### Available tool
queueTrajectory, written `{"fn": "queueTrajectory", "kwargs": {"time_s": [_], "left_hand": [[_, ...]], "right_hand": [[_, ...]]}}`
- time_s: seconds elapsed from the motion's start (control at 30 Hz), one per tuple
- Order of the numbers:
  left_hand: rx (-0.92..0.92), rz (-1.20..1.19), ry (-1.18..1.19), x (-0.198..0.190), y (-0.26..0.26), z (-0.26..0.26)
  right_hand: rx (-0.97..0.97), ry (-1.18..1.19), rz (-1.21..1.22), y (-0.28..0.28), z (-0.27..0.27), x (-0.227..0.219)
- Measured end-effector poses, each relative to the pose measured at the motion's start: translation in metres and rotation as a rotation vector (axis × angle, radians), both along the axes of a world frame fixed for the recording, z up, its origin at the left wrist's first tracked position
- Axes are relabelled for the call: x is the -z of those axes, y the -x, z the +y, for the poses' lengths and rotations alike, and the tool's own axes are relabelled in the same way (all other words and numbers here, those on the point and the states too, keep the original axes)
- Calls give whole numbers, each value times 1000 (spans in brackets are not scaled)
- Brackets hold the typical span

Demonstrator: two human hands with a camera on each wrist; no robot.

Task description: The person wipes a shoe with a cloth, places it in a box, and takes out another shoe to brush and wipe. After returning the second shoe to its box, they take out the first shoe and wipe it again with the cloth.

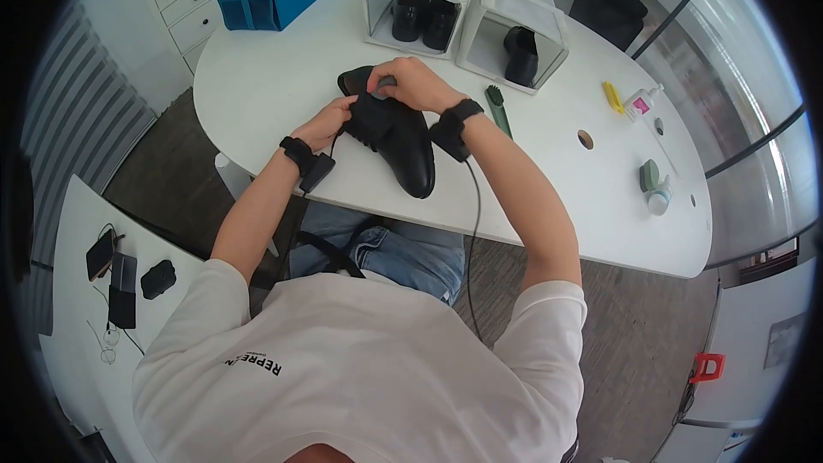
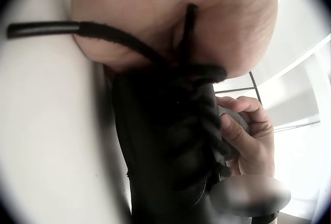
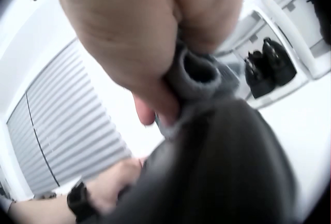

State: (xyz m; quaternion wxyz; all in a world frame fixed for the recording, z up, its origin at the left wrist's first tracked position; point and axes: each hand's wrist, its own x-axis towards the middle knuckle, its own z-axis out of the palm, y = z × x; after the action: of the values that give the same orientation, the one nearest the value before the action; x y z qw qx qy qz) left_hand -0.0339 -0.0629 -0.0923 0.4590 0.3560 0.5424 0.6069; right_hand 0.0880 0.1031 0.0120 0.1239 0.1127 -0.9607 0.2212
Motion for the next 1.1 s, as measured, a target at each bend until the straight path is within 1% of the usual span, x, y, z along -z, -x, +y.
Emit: {"fn": "queueTrajectory", "kwargs": {"time_s": [0.03,0.07,0.1,0.13,0.2,0.23,0.3,0.37,0.43,0.5,0.53,0.57,0.6,0.63,0.67,0.73,0.8,0.83,0.87,0.93,0.97,1.0,1.07,1.1], "left_hand": [[2,-1,1,-5,-4,-3],[-24,-117,-66,-10,-8,-8],[-52,-232,-134,-14,-10,-10],[-53,-233,-137,-11,-6,-9],[-27,-474,-229,-5,2,-7],[-29,-477,-232,-1,1,-6],[-68,-110,-132,5,-2,-5],[-86,-132,-126,7,-2,-4],[-100,-153,-123,4,-2,0],[-91,-104,-90,2,-1,2],[-90,-108,-85,4,1,3],[18,-68,-80,5,4,3],[129,-23,-76,5,5,4],[139,-20,-71,6,2,5],[108,7,-36,7,-1,5],[72,36,-3,6,-3,7],[153,-65,-102,7,-4,9],[151,-70,-104,13,-2,11],[141,-67,-99,18,1,14],[125,-62,-97,23,5,15],[132,-80,-103,24,5,16],[141,-97,-110,22,4,17],[143,-106,-114,19,3,17],[146,-116,-112,15,0,14]], "right_hand": [[11,50,-52,1,1,-1],[19,97,-104,2,2,-3],[17,93,-103,2,4,-2],[8,100,-104,1,5,0],[2,105,-110,-4,9,4],[4,138,-97,-6,10,7],[0,171,-83,-7,11,8],[12,264,-123,-10,13,8],[0,259,-123,-13,9,6],[-23,253,-128,-15,-3,0],[-110,193,-80,-18,-14,-8],[-192,134,-30,-21,-23,-9],[-182,140,-27,-21,-28,-5],[-156,16,2,-19,-33,-1],[-132,-113,31,-16,-34,2],[-134,-106,68,-8,-26,5],[-71,-113,-29,-3,-11,2],[-56,-90,31,4,1,10],[-60,-94,28,7,16,16],[101,-7,88,9,38,23],[137,78,108,9,47,28],[137,74,109,6,49,26],[280,251,-50,2,49,24],[278,251,-54,3,50,25]]}}
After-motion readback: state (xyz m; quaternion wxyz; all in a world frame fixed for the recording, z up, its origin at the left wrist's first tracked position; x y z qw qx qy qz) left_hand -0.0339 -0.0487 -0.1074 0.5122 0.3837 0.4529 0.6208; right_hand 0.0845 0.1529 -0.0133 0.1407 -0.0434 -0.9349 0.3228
